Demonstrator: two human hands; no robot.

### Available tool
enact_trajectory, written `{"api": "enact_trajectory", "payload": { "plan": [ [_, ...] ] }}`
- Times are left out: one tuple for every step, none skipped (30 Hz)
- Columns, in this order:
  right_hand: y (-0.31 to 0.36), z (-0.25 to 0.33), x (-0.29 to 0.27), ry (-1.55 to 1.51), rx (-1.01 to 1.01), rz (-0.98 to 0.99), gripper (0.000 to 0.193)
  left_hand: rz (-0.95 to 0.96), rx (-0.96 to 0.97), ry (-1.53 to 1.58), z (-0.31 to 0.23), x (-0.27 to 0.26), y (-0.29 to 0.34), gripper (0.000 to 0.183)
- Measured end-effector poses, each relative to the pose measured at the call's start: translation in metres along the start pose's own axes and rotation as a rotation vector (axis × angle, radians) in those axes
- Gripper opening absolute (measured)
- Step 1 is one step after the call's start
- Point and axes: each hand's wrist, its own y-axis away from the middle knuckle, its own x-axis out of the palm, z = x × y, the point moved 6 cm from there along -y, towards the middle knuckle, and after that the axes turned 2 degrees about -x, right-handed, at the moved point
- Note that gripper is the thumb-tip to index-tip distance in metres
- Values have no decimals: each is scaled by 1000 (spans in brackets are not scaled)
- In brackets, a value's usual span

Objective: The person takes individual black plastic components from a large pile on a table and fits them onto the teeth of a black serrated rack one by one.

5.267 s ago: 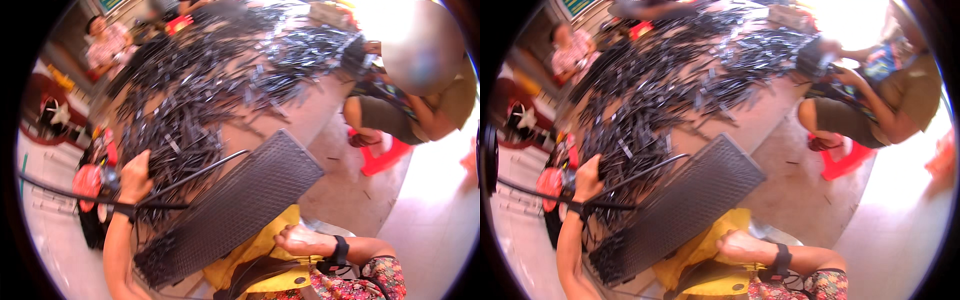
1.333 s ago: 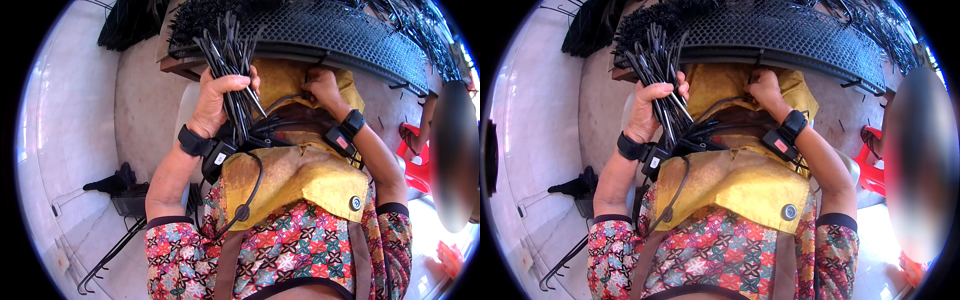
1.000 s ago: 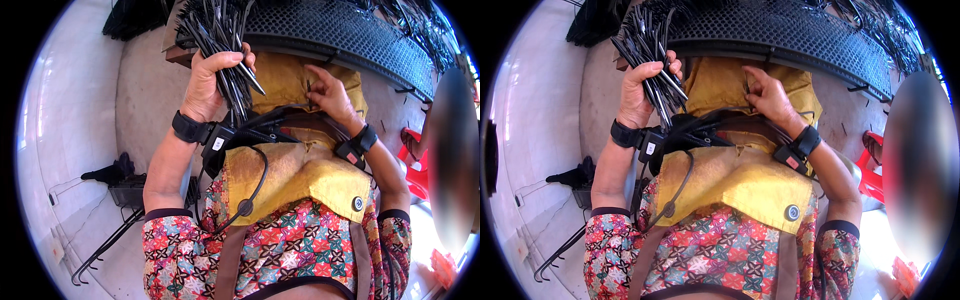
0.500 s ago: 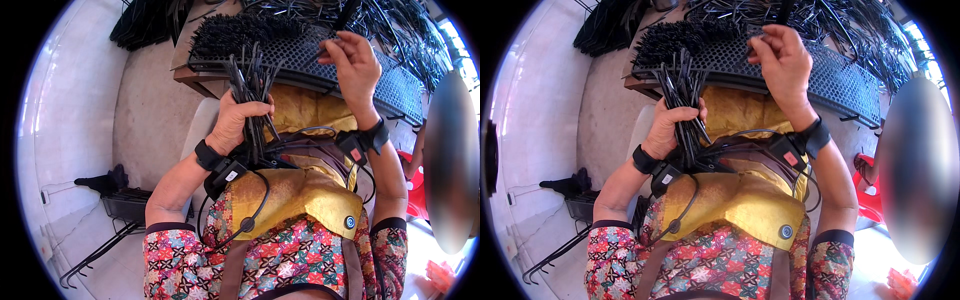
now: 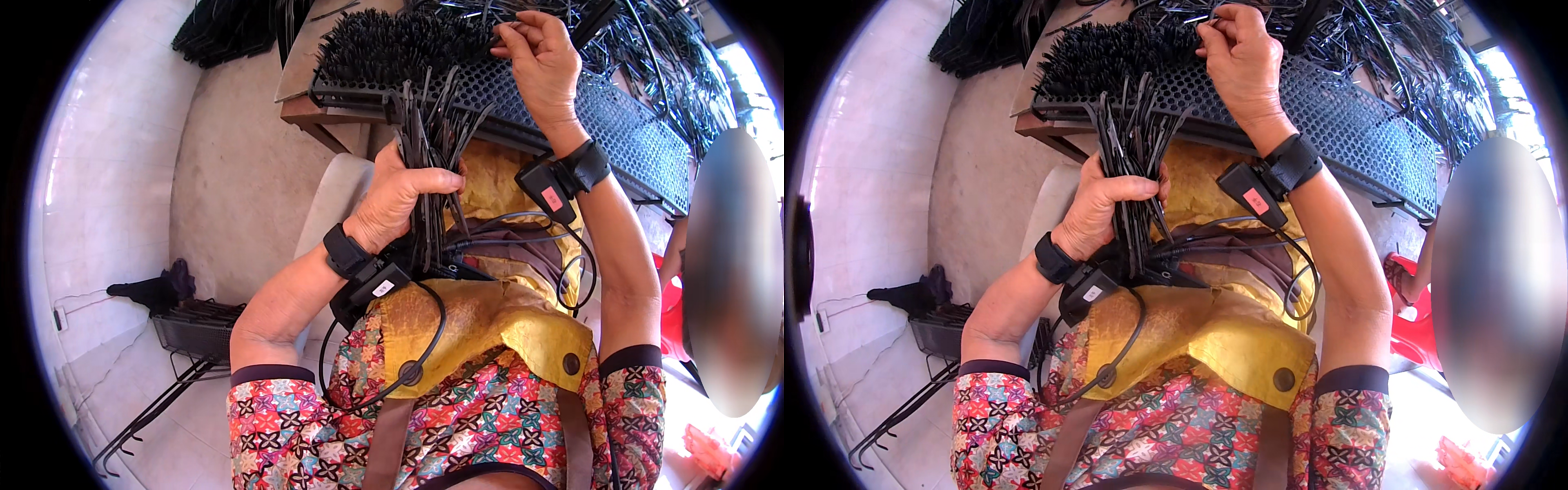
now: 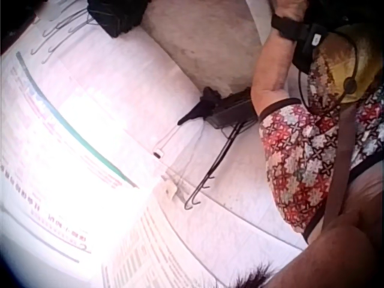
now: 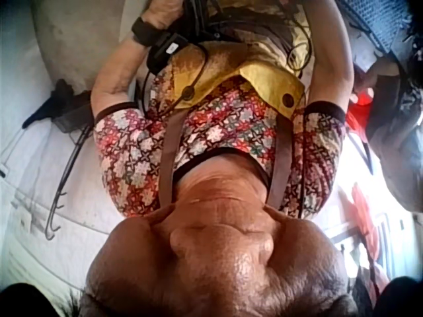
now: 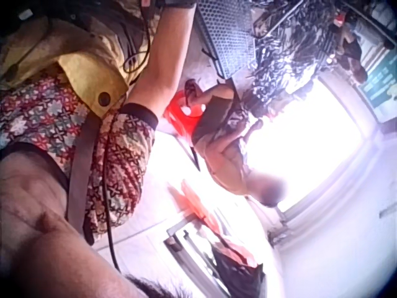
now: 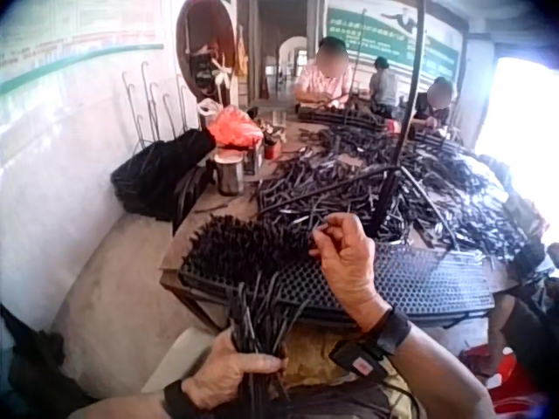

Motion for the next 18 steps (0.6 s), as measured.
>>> {"api": "enact_trajectory", "payload": {
  "plan": [
    [-2, 0, 2, -111, -29, -52, 23, 4, 2, -6, 0, -1, -1, 28],
    [-1, -2, 3, -109, 11, -70, 19, 5, 1, -9, 1, -1, -1, 29],
    [-3, 4, 5, -110, 51, -87, 15, 4, 0, -13, 1, -1, -1, 29],
    [-4, 6, 6, -110, 91, -105, 12, 3, -1, -17, 2, -1, -2, 29],
    [-4, 3, 8, -124, 106, -87, 13, 2, 1, -9, 3, -2, -2, 29],
    [-4, 8, 9, -3, 8, -39, 13, 4, 3, -3, 3, -1, -3, 29],
    [-4, 11, 10, 119, -89, 9, 14, 7, 4, 2, 3, 0, -3, 29],
    [-4, 13, 12, 241, -187, 57, 14, 5, -4, 5, 3, 0, -3, 29],
    [-5, 21, 16, 342, -367, 126, 13, 3, -11, 7, 3, 1, -3, 29],
    [-1, 32, 17, 360, -553, 48, 11, 2, -19, 9, 2, 2, -2, 29],
    [1, 33, 21, 422, -583, 122, 11, -1, -24, 12, 2, 3, -2, 29],
    [2, 34, 24, 485, -616, 198, 11, -3, -26, 16, 1, 3, -2, 29],
    [1, 37, 22, 478, -629, 189, 11, -4, -27, 20, 1, 4, -2, 29],
    [2, 43, 18, 471, -643, 179, 11, 5, -31, 27, 1, 5, -2, 29],
    [3, 49, 17, 460, -659, 172, 11, 9, -32, 36, 2, 4, -3, 29],
    [2, 49, 10, 423, -579, 136, 13, 14, -33, 44, 2, 4, -3, 29],
    [2, 50, 2, 386, -498, 100, 16, 23, -40, 56, 1, 5, -3, 29],
    [5, 51, -4, 347, -417, 65, 20, 30, -46, 69, 1, 5, -2, 29]
  ]
}}
